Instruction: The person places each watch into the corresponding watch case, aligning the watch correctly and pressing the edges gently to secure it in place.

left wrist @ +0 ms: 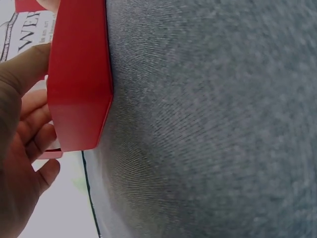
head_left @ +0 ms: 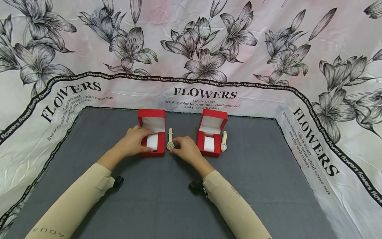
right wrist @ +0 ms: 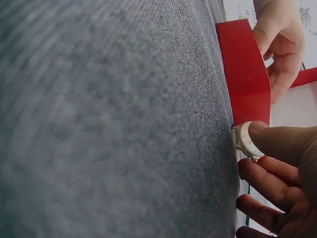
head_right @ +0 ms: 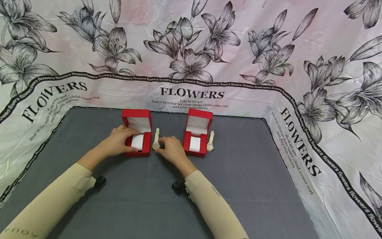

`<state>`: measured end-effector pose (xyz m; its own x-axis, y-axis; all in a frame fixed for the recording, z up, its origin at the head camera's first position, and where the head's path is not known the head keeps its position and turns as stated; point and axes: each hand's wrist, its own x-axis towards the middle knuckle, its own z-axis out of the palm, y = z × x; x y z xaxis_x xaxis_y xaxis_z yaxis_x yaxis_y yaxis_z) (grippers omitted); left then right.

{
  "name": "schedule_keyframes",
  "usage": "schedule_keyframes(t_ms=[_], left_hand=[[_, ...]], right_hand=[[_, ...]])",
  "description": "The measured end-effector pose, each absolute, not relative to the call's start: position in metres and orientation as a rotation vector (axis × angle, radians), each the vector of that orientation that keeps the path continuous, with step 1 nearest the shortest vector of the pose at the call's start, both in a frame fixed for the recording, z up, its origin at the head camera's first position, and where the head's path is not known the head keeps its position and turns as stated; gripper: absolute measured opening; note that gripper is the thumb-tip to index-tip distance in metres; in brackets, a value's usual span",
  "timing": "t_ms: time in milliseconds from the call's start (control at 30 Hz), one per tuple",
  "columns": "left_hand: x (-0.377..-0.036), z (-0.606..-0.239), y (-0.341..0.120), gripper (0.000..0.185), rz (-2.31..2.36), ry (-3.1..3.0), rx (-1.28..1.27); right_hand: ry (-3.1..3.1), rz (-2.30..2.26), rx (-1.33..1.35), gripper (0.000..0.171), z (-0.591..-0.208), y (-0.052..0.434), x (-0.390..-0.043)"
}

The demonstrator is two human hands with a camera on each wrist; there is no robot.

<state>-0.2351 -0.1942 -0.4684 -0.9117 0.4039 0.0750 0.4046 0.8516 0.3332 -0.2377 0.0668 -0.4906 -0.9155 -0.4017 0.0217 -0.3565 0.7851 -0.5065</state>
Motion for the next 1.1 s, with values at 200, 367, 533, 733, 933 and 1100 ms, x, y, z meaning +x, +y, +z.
schedule_keyframes(t_ms=[200, 367, 533, 733, 933, 1100], left_hand=[[-0.2341, -0.4696, -0.1951, 0.072, -0.537, -2.994, -0.669], [-0.2326, -0.4663, -0.1938, 0.071, -0.440, -2.960, -0.724], [-0.2342, -0.4636, -0.1924, 0.072, -0.416, -2.961, -0.773], [-0.2380, -0.4670, -0.1941, 0.072, -0.438, -2.943, -0.813], [-0.2391, -0.4696, -0.1950, 0.073, -0.461, -2.902, -0.832], [-0.2384, -0.4708, -0.1960, 0.073, -0.472, -2.879, -0.836]], right_hand=[[2.908, -0.795, -0.597, 0.037, -0.4904, 0.0642, -0.2367], [2.944, -0.800, -0.605, 0.031, -0.4906, 0.0636, -0.2372], [2.961, -0.809, -0.592, 0.029, -0.4912, 0.0621, -0.2395], [2.958, -0.831, -0.590, 0.027, -0.4949, 0.0621, -0.2416], [2.910, -0.976, -0.581, 0.026, -0.4959, 0.0654, -0.2422], [2.870, -1.081, -0.569, 0.026, -0.4937, 0.0682, -0.2400]])
